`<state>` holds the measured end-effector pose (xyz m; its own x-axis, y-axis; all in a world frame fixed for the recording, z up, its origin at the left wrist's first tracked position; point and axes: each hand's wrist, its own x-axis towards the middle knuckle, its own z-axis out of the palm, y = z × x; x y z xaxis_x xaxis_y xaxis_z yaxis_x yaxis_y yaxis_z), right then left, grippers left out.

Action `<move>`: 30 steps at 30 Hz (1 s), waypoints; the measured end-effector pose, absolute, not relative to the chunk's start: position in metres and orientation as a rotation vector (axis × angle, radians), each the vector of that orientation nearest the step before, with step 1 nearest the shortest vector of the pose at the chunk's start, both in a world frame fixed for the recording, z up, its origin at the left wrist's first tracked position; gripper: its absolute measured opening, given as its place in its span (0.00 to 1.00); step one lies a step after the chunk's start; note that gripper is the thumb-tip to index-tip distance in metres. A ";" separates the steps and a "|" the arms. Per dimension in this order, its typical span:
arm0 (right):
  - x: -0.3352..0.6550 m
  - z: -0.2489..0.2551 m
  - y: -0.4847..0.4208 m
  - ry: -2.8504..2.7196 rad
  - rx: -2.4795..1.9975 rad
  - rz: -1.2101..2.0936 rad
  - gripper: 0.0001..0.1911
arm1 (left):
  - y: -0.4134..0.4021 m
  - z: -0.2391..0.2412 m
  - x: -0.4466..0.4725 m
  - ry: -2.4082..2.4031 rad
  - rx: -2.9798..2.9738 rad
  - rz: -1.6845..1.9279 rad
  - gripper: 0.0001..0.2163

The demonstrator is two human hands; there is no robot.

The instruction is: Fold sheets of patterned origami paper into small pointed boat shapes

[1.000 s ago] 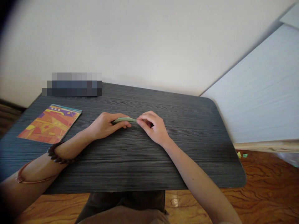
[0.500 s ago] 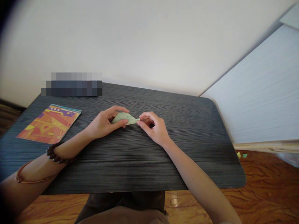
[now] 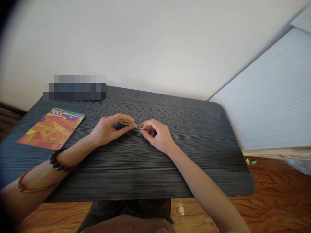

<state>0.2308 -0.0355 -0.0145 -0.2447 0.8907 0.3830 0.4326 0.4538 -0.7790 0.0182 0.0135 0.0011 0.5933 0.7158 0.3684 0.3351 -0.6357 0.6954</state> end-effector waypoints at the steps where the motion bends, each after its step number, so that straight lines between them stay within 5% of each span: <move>1: 0.231 -0.014 -0.035 -1.866 -1.114 0.686 0.04 | 0.014 0.001 0.018 0.805 2.267 0.861 0.07; 13: 0.231 -0.014 -0.033 -1.982 -1.128 0.615 0.02 | 0.015 0.000 0.018 0.723 2.251 0.683 0.03; 30: 0.234 -0.011 -0.031 -2.060 -1.110 0.658 0.05 | 0.016 -0.003 0.019 0.858 2.268 0.549 0.12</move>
